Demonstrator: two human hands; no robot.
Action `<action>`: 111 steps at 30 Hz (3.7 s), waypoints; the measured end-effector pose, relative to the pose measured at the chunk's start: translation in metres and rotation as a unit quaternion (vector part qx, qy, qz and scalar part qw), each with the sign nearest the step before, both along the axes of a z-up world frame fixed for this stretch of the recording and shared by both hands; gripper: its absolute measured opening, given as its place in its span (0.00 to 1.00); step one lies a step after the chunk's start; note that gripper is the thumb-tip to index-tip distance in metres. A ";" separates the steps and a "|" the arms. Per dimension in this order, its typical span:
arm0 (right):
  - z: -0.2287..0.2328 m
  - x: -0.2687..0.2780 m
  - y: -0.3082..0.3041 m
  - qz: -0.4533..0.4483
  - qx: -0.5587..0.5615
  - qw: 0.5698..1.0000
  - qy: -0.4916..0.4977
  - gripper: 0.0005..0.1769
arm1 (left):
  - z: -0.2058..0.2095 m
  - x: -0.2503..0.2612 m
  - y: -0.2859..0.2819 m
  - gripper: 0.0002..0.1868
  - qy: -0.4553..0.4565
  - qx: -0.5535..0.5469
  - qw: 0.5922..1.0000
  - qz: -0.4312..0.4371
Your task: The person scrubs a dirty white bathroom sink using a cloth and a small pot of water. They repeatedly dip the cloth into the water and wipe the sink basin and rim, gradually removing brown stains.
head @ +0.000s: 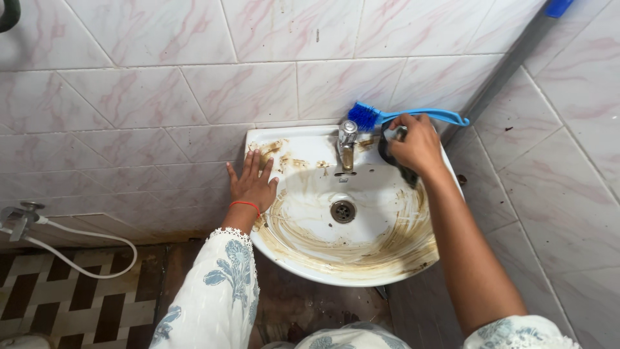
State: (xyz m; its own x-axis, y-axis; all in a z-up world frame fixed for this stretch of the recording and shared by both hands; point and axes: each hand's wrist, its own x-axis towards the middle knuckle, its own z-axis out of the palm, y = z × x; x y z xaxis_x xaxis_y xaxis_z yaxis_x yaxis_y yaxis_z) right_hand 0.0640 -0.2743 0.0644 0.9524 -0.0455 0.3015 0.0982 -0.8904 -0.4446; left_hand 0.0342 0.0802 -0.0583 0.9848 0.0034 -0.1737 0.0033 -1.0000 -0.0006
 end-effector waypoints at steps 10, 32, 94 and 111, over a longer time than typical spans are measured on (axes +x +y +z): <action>-0.035 0.008 -0.006 -0.083 -0.104 0.964 0.231 0.34 | -0.005 -0.002 0.001 0.33 -0.019 0.000 1.000 0.006; -0.002 -0.068 -0.007 0.003 -0.109 0.994 0.023 0.31 | -0.009 -0.007 0.002 0.33 -0.080 -0.017 0.997 -0.015; -0.153 0.158 0.190 0.284 -0.291 0.894 0.189 0.27 | -0.009 -0.006 0.003 0.33 -0.123 -0.098 0.987 -0.014; -0.089 0.137 0.190 0.306 -0.262 0.884 0.235 0.29 | -0.007 -0.006 0.005 0.35 -0.134 -0.123 0.983 -0.022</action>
State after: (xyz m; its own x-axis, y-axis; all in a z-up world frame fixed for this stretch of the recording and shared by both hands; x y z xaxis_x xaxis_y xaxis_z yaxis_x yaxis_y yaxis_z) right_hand 0.2008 -0.0843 -0.0248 0.7754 0.5512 -0.3082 0.5477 -0.8299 -0.1064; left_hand 0.0280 0.0851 -0.0657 0.9936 -0.0494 0.1015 -0.0723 -0.9691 0.2358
